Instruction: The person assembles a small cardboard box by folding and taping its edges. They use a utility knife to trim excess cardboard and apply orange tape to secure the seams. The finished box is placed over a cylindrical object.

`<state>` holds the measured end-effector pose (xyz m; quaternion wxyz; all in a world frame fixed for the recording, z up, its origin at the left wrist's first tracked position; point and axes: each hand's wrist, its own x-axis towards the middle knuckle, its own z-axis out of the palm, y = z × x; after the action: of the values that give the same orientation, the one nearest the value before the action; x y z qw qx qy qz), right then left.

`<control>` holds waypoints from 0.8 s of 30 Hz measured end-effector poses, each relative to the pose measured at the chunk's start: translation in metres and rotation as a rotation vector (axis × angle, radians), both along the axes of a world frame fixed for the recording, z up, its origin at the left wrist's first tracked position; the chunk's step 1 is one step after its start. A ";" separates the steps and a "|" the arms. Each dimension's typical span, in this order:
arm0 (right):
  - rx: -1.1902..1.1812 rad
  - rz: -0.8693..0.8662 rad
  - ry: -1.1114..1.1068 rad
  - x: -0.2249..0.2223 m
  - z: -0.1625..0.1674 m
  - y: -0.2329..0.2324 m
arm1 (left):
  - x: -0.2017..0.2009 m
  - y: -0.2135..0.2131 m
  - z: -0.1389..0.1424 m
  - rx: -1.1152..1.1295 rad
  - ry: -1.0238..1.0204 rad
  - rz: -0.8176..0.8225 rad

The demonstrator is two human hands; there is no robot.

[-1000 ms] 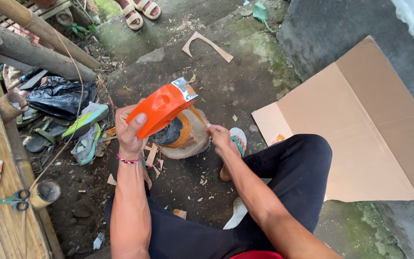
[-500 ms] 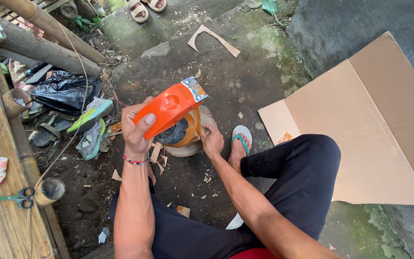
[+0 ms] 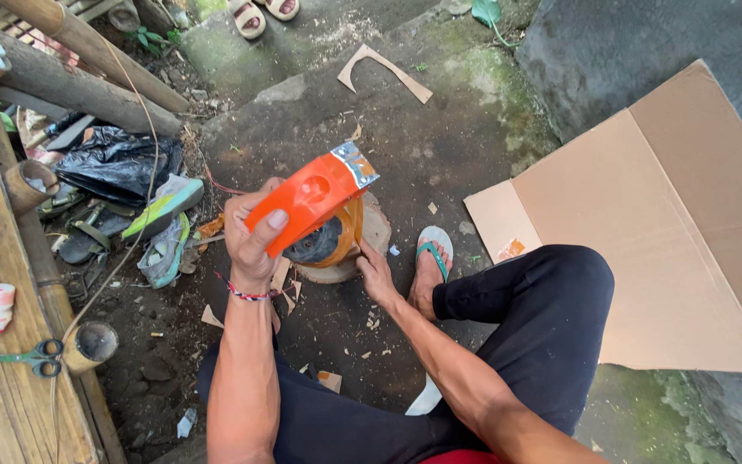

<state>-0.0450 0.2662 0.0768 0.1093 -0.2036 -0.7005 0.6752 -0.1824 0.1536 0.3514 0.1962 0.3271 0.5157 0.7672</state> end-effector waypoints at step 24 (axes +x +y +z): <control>-0.101 0.277 0.244 0.014 0.112 0.015 | 0.005 0.004 0.020 0.010 0.017 0.060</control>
<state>-0.0313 0.2809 0.1888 0.0893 -0.0271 -0.6685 0.7378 -0.1770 0.1572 0.3715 0.1671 0.3189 0.5230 0.7726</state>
